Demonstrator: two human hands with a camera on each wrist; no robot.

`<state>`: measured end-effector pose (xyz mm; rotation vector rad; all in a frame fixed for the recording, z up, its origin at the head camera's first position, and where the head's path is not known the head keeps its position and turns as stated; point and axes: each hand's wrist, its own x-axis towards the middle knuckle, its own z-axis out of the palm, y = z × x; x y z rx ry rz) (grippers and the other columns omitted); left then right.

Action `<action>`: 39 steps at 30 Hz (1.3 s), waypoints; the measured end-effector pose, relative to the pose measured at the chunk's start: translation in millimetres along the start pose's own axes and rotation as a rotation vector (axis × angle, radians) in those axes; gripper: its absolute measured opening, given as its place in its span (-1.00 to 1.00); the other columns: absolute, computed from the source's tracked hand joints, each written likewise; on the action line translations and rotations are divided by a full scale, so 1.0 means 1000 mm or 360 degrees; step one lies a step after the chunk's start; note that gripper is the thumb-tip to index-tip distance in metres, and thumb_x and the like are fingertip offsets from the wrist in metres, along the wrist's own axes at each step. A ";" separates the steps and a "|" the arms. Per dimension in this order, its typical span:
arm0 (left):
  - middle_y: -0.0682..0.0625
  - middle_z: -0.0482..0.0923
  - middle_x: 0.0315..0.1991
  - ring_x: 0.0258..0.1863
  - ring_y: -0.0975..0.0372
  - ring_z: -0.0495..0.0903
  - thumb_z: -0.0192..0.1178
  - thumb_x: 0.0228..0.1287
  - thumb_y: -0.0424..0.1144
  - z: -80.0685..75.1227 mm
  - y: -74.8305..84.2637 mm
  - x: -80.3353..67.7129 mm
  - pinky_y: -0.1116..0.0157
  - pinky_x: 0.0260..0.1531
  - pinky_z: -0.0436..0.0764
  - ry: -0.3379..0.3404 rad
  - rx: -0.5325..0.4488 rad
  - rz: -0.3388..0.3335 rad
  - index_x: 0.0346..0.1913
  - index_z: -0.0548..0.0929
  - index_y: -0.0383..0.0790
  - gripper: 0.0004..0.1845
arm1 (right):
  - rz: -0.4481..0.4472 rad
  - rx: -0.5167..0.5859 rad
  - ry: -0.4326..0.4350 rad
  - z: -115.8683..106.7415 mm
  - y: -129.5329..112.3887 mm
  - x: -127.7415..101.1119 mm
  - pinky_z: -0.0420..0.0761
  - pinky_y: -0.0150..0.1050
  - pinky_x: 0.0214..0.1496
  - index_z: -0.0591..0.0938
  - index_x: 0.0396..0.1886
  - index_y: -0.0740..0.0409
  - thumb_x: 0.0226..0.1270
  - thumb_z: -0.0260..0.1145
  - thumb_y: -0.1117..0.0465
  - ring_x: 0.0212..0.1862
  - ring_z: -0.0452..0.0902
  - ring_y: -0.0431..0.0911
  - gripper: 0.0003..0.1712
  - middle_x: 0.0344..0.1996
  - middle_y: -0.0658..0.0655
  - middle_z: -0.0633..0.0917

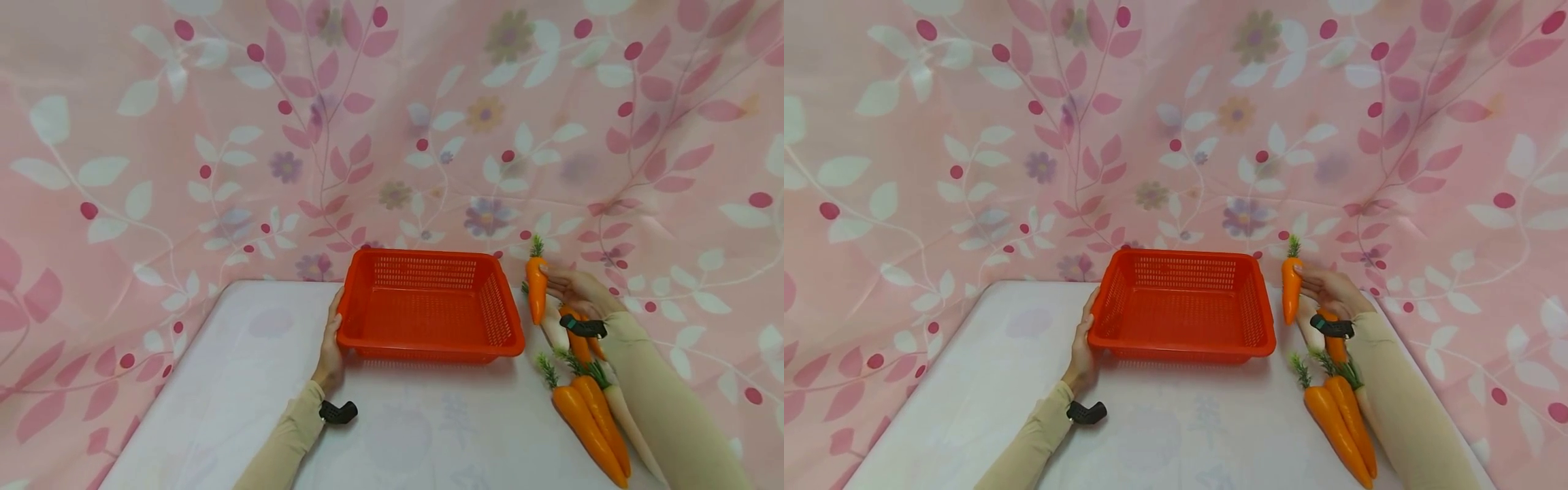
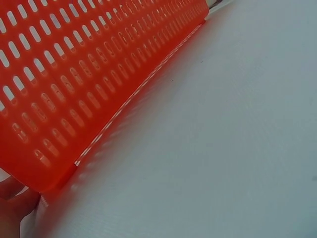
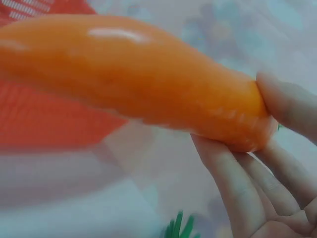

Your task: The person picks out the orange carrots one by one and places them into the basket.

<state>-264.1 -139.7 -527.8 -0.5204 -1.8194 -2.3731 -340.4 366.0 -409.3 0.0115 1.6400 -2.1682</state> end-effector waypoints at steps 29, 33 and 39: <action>0.10 -0.07 0.58 0.48 -0.18 0.01 -0.45 0.51 0.02 0.000 -0.001 -0.003 -0.27 0.39 0.05 0.0025 -0.0028 0.0017 0.59 -0.10 0.22 -0.39 | -0.0044 -0.0137 -0.0130 0.102 -0.003 0.055 0.64 -0.24 0.10 0.14 0.51 0.28 0.52 0.11 0.22 -0.03 0.65 -0.13 -0.33 -0.04 0.02 0.67; 0.13 -0.05 0.58 0.49 -0.13 0.02 -0.44 0.51 0.02 -0.002 -0.003 -0.002 -0.26 0.40 0.02 0.0028 0.0002 0.0034 0.59 -0.09 0.18 -0.38 | -0.0037 -0.0193 -0.0163 0.114 0.003 0.065 0.65 -0.23 0.08 0.21 0.46 0.31 0.53 0.10 0.23 -0.06 0.66 -0.13 -0.40 -0.07 0.02 0.68; 0.20 -0.05 0.57 0.50 -0.11 0.01 -0.46 0.50 -0.04 -0.004 -0.004 -0.001 -0.26 0.40 0.03 0.0035 0.0119 0.0077 0.59 -0.05 0.18 -0.39 | 0.0025 -0.0216 -0.0194 0.130 0.014 0.078 0.59 -0.17 0.18 0.31 0.40 0.28 0.50 0.14 0.23 -0.07 0.66 -0.12 -0.45 -0.08 0.02 0.69</action>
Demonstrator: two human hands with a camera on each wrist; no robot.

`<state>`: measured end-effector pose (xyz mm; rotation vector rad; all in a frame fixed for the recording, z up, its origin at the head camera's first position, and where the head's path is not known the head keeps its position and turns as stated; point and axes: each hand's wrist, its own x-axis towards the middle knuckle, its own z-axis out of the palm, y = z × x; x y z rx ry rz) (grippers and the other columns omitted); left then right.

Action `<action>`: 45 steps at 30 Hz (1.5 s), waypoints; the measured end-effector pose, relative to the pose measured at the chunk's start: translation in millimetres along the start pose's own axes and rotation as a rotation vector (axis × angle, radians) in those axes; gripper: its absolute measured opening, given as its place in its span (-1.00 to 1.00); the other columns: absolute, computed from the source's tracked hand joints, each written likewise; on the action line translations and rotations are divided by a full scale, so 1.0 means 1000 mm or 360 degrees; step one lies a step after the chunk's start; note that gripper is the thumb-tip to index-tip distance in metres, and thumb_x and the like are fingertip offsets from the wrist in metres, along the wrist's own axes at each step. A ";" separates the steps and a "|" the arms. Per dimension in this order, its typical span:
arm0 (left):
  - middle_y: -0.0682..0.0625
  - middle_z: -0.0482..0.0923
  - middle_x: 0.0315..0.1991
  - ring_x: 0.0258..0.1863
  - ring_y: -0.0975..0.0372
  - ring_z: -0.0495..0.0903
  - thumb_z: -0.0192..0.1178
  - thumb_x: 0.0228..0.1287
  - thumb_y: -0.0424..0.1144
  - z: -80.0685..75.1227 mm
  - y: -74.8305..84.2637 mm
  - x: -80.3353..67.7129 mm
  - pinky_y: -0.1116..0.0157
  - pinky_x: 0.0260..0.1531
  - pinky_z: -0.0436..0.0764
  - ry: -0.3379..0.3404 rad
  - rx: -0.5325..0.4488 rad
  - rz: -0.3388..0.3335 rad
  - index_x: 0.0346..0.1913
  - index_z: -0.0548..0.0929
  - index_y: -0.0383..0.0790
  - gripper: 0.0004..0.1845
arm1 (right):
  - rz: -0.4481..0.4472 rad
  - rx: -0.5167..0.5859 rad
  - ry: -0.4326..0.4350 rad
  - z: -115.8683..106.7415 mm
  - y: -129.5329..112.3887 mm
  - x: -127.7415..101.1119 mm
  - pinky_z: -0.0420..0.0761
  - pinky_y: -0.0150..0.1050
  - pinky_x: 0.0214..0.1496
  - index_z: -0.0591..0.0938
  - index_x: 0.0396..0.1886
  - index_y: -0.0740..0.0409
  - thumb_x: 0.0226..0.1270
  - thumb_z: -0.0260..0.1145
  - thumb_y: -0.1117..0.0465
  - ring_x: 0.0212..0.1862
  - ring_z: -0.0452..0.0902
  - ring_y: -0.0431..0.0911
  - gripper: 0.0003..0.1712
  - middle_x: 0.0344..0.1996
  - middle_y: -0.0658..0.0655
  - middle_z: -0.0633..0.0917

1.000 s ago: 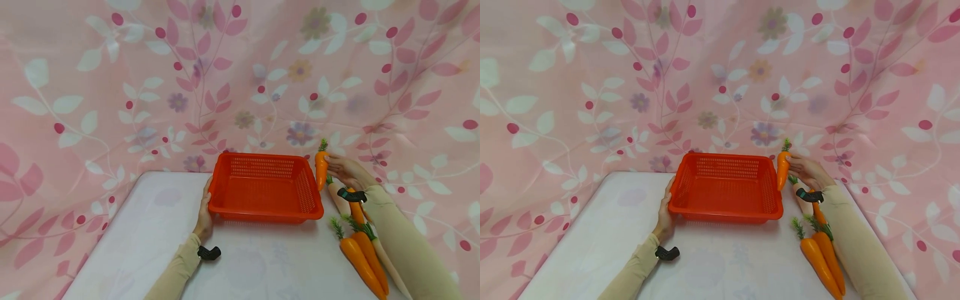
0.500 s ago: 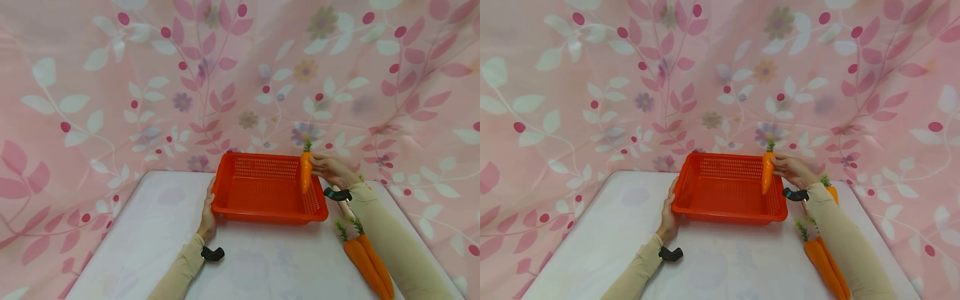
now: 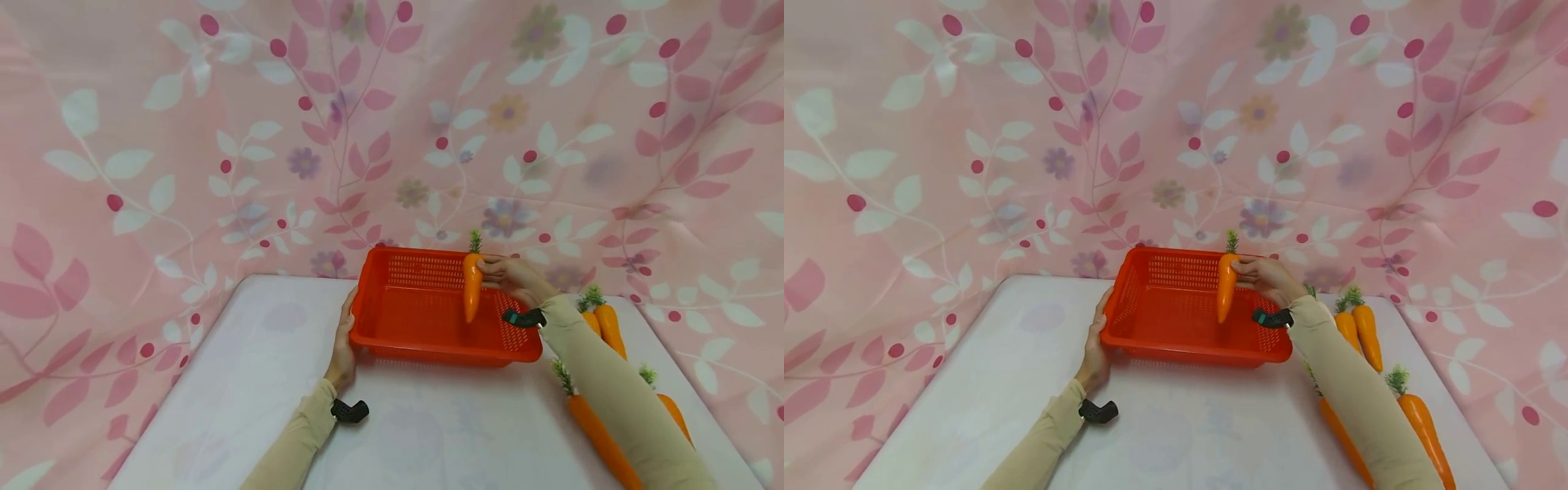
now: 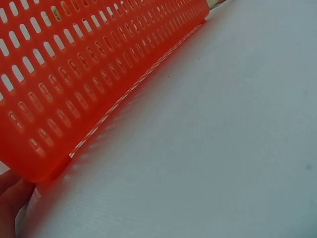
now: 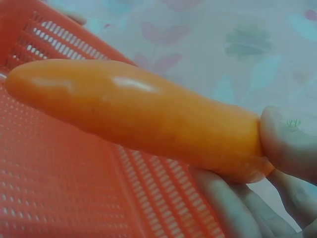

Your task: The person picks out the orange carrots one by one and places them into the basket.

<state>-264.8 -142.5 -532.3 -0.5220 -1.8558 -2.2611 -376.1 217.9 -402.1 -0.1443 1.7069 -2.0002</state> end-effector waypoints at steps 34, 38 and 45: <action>0.21 0.02 0.54 0.45 0.11 0.18 -0.40 0.52 -0.05 -0.005 -0.006 0.004 -0.07 0.39 0.16 0.0079 0.0208 0.0028 0.55 0.07 0.18 -0.43 | 0.0167 -0.0062 0.0126 0.073 0.037 0.074 0.63 -0.08 0.14 0.34 0.42 0.31 0.35 0.31 0.30 -0.08 0.72 -0.11 -0.32 0.06 0.15 0.68; 0.26 0.01 0.54 0.46 0.19 0.15 -0.41 0.52 -0.02 -0.006 -0.005 0.005 -0.08 0.41 0.10 0.0091 0.0263 0.0019 0.55 0.07 0.22 -0.43 | 0.0146 -0.0108 0.0131 0.074 0.040 0.078 0.66 -0.08 0.10 0.37 0.39 0.35 0.32 0.34 0.31 -0.09 0.72 -0.11 -0.34 0.05 0.18 0.68; 0.10 -0.03 0.57 0.50 0.09 0.10 -0.42 0.53 -0.17 0.000 0.019 -0.001 -0.13 0.44 0.05 0.0060 0.0253 -0.0009 0.57 0.04 0.02 -0.42 | 0.0115 -0.0182 0.0131 0.078 0.051 0.087 0.68 -0.09 0.03 0.45 0.32 0.40 0.29 0.37 0.31 -0.14 0.73 -0.10 -0.38 -0.05 0.17 0.73</action>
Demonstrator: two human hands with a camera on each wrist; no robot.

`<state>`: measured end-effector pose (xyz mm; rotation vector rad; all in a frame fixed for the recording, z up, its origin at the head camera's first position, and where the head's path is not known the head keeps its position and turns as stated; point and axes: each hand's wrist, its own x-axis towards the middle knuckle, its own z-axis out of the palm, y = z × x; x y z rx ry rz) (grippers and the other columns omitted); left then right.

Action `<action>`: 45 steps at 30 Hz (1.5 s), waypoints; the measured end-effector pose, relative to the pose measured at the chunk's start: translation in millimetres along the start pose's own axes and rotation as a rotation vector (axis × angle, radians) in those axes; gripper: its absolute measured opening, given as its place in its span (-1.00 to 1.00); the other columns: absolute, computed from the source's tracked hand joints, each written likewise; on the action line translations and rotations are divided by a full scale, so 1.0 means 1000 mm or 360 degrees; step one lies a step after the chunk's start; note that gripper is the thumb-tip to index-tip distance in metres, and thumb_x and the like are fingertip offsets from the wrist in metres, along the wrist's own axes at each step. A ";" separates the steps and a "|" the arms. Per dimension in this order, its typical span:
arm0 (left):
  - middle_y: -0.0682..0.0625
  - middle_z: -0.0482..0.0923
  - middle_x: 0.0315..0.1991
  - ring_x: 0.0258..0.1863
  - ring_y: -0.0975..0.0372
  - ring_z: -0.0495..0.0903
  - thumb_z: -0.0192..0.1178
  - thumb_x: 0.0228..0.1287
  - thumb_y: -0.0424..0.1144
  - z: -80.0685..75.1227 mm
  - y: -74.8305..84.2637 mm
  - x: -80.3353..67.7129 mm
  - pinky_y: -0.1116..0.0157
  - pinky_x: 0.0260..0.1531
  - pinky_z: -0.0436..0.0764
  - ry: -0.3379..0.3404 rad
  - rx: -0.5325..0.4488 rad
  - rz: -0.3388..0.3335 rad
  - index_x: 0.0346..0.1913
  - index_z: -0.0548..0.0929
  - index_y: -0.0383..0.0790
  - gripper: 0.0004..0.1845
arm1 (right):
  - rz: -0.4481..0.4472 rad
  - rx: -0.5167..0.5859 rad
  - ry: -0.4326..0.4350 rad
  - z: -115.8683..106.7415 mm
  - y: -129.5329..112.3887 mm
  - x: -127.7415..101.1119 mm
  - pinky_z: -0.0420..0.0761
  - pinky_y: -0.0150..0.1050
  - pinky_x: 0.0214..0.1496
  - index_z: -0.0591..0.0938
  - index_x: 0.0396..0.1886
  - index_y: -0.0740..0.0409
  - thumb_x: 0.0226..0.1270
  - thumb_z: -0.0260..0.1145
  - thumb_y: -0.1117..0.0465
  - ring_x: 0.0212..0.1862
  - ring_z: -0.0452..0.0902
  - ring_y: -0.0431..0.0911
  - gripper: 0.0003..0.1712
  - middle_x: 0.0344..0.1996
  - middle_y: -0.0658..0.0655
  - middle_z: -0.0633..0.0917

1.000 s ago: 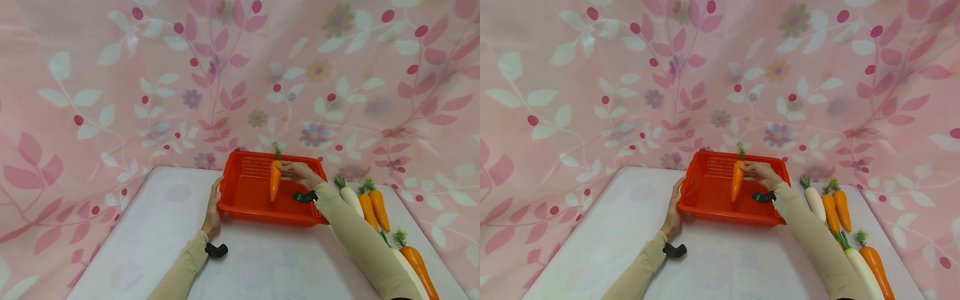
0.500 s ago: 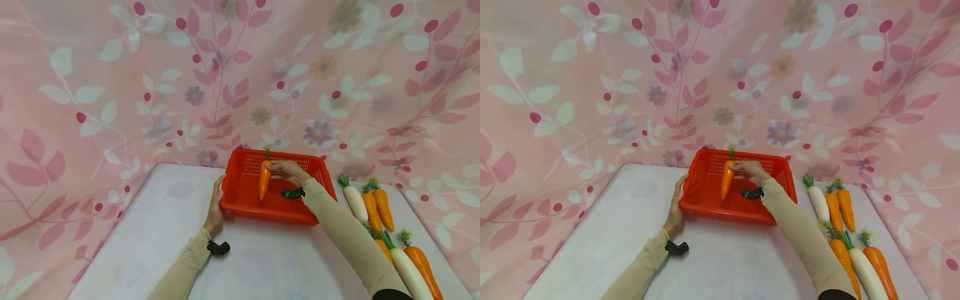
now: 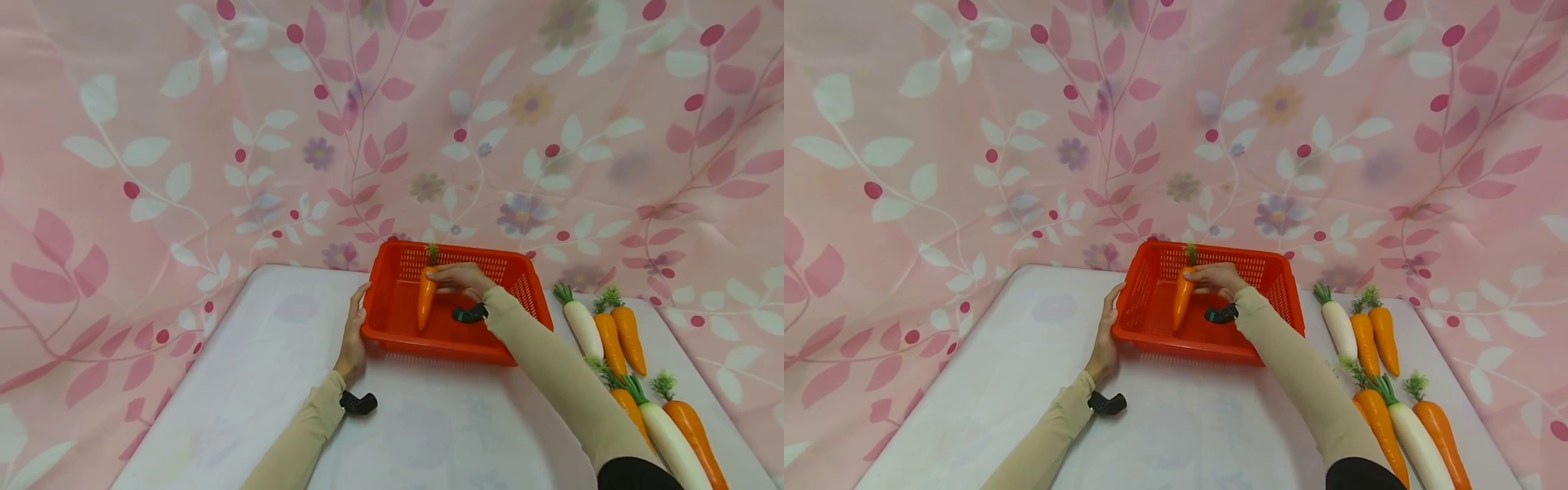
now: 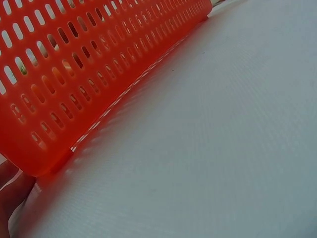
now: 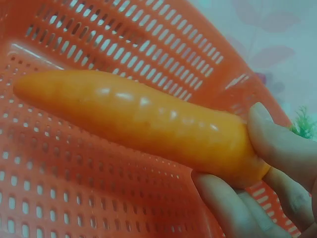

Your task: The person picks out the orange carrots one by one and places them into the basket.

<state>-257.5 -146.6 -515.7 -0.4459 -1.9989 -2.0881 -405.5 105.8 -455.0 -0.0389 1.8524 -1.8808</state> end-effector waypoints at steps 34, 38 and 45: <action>0.14 0.01 0.55 0.50 0.12 0.11 -0.42 0.51 -0.07 0.003 -0.021 0.006 -0.14 0.42 0.15 0.0058 0.0111 0.0110 0.55 0.08 0.10 -0.42 | 0.0098 -0.0195 -0.0012 0.036 0.007 0.032 0.62 0.03 0.13 0.64 0.08 0.39 0.18 0.46 0.30 -0.09 0.74 0.04 -0.53 -0.14 0.23 0.77; 0.11 0.01 0.56 0.51 0.11 0.09 -0.43 0.51 -0.05 0.001 -0.022 0.004 -0.16 0.43 0.11 0.0060 0.0105 0.0133 0.55 0.07 0.06 -0.41 | 0.0100 -0.0239 0.0015 0.040 0.008 0.033 0.64 0.00 0.11 0.66 0.06 0.39 0.20 0.45 0.31 -0.12 0.75 0.00 -0.56 -0.15 0.22 0.77; 0.11 -0.01 0.56 0.50 0.08 0.08 -0.42 0.47 -0.03 0.002 -0.023 0.004 -0.17 0.43 0.10 0.0043 0.0023 0.0126 0.56 0.04 0.06 -0.38 | 0.0096 -0.0324 0.0046 0.043 0.006 0.034 0.66 -0.01 0.07 0.69 0.01 0.38 0.18 0.47 0.28 -0.14 0.75 -0.02 -0.59 -0.10 0.25 0.76</action>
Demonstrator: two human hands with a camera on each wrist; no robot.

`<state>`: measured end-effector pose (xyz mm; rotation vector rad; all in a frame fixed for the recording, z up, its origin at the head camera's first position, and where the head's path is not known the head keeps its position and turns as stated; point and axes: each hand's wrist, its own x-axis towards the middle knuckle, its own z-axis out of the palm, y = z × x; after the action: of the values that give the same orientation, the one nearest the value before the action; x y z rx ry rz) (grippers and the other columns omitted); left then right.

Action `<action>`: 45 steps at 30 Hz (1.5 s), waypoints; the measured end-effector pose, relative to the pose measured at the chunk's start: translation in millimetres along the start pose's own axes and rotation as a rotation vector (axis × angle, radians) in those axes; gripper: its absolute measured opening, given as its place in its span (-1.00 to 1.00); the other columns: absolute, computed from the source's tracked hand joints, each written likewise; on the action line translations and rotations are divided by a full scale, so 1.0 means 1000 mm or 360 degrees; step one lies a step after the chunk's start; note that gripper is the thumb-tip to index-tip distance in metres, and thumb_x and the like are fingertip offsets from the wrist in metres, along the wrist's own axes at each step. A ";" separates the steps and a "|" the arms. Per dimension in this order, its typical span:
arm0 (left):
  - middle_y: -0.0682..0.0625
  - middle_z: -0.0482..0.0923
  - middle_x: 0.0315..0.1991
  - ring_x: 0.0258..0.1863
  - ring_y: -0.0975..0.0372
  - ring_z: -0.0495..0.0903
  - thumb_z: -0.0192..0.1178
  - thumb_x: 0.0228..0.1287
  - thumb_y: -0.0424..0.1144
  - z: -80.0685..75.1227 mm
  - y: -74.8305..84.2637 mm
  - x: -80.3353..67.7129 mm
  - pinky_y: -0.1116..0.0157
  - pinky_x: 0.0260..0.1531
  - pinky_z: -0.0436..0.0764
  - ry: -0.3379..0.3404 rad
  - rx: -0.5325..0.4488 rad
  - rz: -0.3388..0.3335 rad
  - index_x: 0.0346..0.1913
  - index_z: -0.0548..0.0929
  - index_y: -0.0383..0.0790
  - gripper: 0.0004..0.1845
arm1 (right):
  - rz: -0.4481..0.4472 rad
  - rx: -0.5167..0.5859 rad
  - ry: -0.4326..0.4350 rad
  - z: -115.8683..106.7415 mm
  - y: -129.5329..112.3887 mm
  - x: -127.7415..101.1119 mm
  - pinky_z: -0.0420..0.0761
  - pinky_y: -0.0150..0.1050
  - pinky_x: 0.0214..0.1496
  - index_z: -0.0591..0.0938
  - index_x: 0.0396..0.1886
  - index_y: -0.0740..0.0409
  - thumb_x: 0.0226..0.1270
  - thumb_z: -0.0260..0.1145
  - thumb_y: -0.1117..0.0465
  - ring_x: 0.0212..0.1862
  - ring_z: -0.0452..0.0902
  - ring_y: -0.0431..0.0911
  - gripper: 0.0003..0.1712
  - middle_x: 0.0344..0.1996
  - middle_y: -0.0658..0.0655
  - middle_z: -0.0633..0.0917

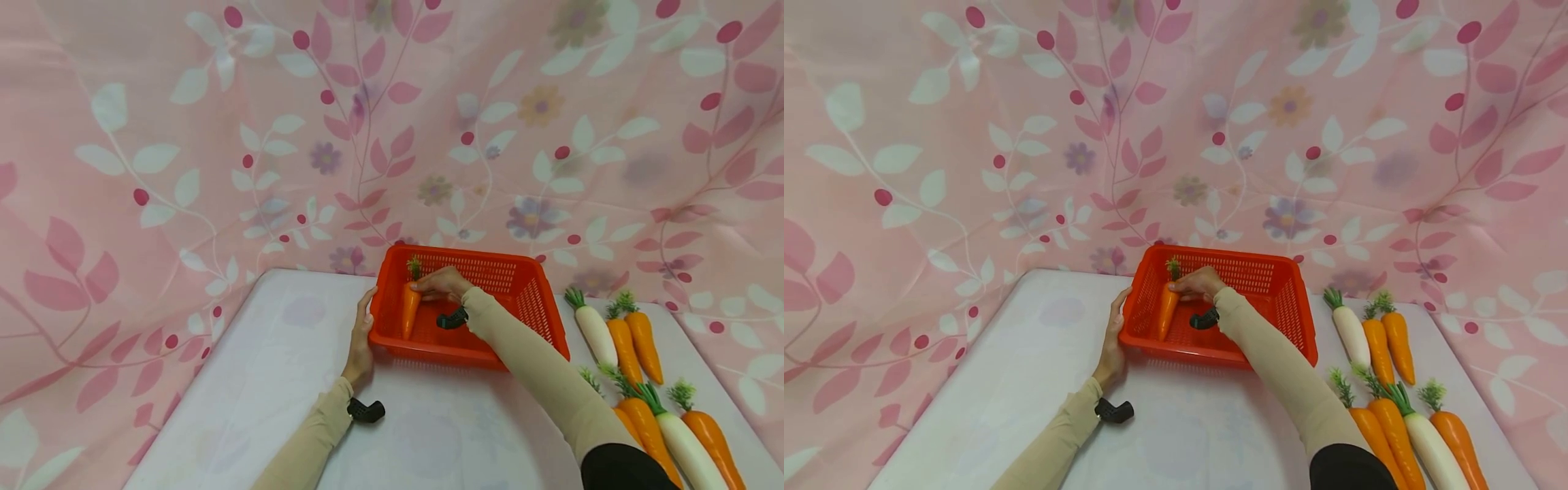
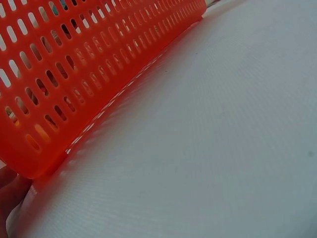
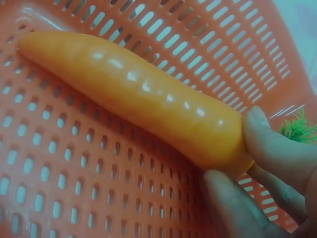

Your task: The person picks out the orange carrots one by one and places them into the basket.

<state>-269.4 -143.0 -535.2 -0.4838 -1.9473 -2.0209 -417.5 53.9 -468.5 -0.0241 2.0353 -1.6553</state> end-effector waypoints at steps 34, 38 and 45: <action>0.14 0.06 0.54 0.47 0.07 0.17 -0.40 0.47 -0.04 0.004 -0.001 -0.002 -0.18 0.40 0.17 0.0020 0.0121 -0.0007 0.56 0.05 0.10 -0.39 | -0.0149 -0.0513 0.0050 -0.024 -0.009 -0.025 0.66 0.05 0.05 0.74 -0.05 0.32 0.20 0.48 0.02 -0.04 0.70 0.18 -0.51 -0.12 0.32 0.75; 0.14 0.03 0.55 0.49 0.06 0.13 -0.40 0.48 -0.05 0.005 0.000 -0.001 -0.17 0.42 0.15 0.0028 0.0126 -0.0017 0.56 0.05 0.11 -0.40 | -0.0190 -0.0673 0.0058 -0.043 -0.018 -0.045 0.66 0.04 0.05 0.70 0.05 0.32 0.25 0.43 -0.03 -0.03 0.70 0.15 -0.44 -0.07 0.31 0.74; 0.09 0.00 0.57 0.51 0.03 0.09 -0.41 0.49 -0.10 0.000 -0.002 -0.001 -0.19 0.44 0.07 0.0013 0.0100 0.0018 0.57 0.04 0.05 -0.39 | -0.0299 -0.0780 0.0000 -0.075 -0.036 -0.087 0.64 0.11 0.07 0.69 0.09 0.26 0.27 0.41 -0.04 0.00 0.69 0.18 -0.46 0.03 0.30 0.70</action>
<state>-269.2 -143.0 -538.0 -0.4694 -1.9920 -1.9455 -382.1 141.7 -393.1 -0.3940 2.4504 -1.2126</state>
